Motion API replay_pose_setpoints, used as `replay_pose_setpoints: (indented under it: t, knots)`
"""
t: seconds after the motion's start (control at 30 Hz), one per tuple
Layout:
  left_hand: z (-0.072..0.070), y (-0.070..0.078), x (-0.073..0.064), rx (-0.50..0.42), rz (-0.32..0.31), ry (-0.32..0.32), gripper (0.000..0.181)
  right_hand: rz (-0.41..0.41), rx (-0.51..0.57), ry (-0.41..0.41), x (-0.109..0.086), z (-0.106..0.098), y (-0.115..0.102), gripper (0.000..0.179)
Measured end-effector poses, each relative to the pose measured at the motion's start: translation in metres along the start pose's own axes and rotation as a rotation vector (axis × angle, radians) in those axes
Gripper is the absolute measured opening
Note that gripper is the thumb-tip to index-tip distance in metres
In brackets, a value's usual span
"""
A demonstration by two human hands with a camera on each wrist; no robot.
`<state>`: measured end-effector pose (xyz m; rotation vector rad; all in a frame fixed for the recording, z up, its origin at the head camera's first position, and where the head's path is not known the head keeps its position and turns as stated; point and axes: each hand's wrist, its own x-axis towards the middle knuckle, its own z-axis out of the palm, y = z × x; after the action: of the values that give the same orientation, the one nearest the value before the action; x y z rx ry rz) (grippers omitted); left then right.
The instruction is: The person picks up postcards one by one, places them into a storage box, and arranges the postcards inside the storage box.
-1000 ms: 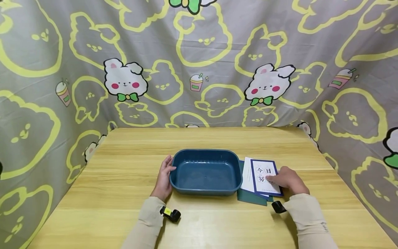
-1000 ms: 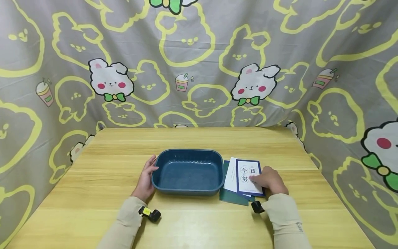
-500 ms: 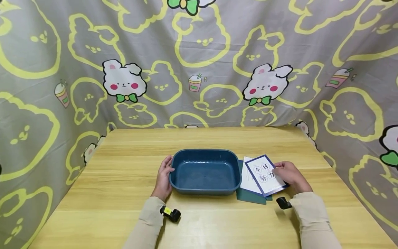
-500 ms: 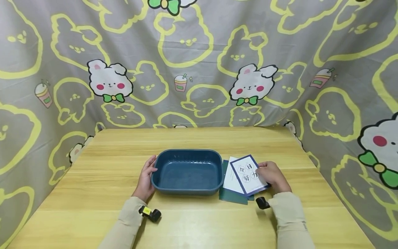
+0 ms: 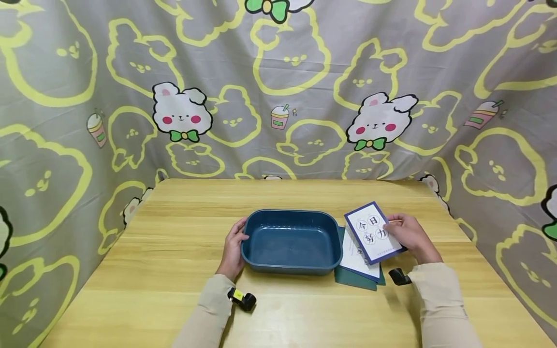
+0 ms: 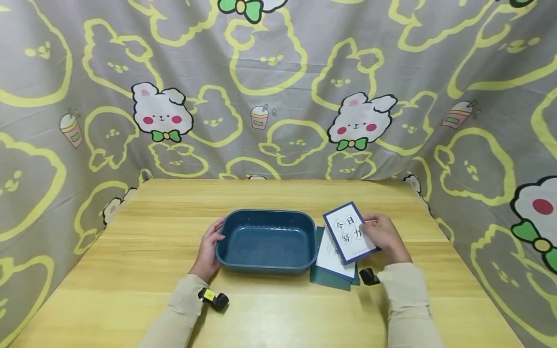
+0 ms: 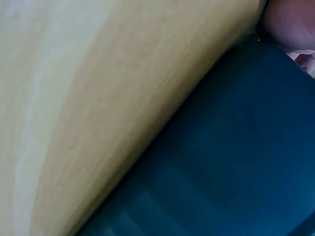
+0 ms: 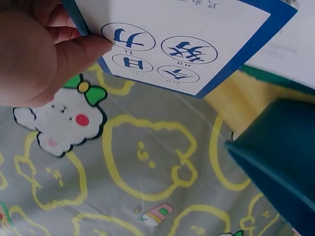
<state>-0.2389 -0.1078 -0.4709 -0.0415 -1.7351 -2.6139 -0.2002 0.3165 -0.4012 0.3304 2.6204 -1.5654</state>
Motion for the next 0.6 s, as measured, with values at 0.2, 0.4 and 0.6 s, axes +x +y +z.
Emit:
replay_pose_setpoints:
  t: [0.2, 0.4, 0.6]
  knots:
    - [0.0, 0.0, 0.0, 0.01, 0.01, 0.014, 0.061, -0.057, -0.022, 0.001, 0.001, 0.002, -0.023, 0.046]
    - [0.0, -0.001, 0.0, 0.021, 0.014, 0.021, 0.061, -0.109, -0.033, 0.008, 0.005, 0.007, -0.04, 0.041]
    - [0.001, -0.001, 0.0, 0.06, 0.032, 0.048, 0.056, -0.154, -0.049, -0.012, 0.007, 0.014, -0.056, 0.036]
